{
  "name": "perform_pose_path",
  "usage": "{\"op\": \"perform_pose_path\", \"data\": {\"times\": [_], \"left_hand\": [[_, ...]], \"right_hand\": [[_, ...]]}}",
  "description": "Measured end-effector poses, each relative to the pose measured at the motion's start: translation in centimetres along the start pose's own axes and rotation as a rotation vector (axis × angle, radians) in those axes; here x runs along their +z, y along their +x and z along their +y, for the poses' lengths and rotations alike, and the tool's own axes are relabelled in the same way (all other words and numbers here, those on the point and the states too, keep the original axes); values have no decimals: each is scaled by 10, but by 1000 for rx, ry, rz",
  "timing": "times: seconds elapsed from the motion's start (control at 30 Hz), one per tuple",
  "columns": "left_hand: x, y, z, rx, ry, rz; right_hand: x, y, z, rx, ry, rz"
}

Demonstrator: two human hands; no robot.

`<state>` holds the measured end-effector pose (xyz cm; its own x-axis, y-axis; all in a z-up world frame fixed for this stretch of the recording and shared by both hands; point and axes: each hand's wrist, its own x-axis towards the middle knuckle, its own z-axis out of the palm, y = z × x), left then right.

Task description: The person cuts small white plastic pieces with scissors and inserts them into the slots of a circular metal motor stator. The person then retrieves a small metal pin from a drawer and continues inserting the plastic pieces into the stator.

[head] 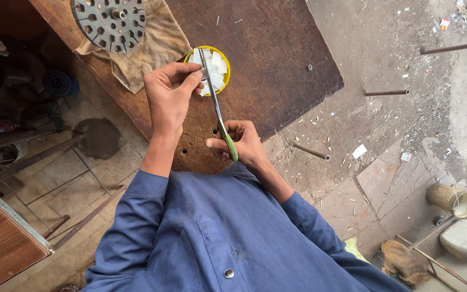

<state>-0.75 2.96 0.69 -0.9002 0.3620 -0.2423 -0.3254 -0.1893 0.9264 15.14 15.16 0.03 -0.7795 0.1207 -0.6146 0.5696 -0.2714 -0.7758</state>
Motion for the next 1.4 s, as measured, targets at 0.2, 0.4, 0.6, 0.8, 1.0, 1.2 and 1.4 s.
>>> {"op": "perform_pose_path", "data": {"times": [0.2,0.4,0.6,0.8,1.0,1.2,1.4], "left_hand": [[3,-5,-5,-24,17,-15],[1,-3,-6,-61,-12,-23],[-16,-3,-10,-19,77,-4],[-25,-4,-8,136,695,169],[-4,28,-20,501,1008,112],[-3,61,-37,329,1007,52],[-18,61,-13,438,675,-32]], "right_hand": [[-1,4,-5,-44,63,-5],[1,5,-8,-56,84,-28],[-3,7,-8,-44,55,28],[-16,3,-4,-17,35,133],[-27,-6,-3,29,48,190],[-29,-11,-7,5,84,215],[-27,-10,-6,-8,72,169]]}}
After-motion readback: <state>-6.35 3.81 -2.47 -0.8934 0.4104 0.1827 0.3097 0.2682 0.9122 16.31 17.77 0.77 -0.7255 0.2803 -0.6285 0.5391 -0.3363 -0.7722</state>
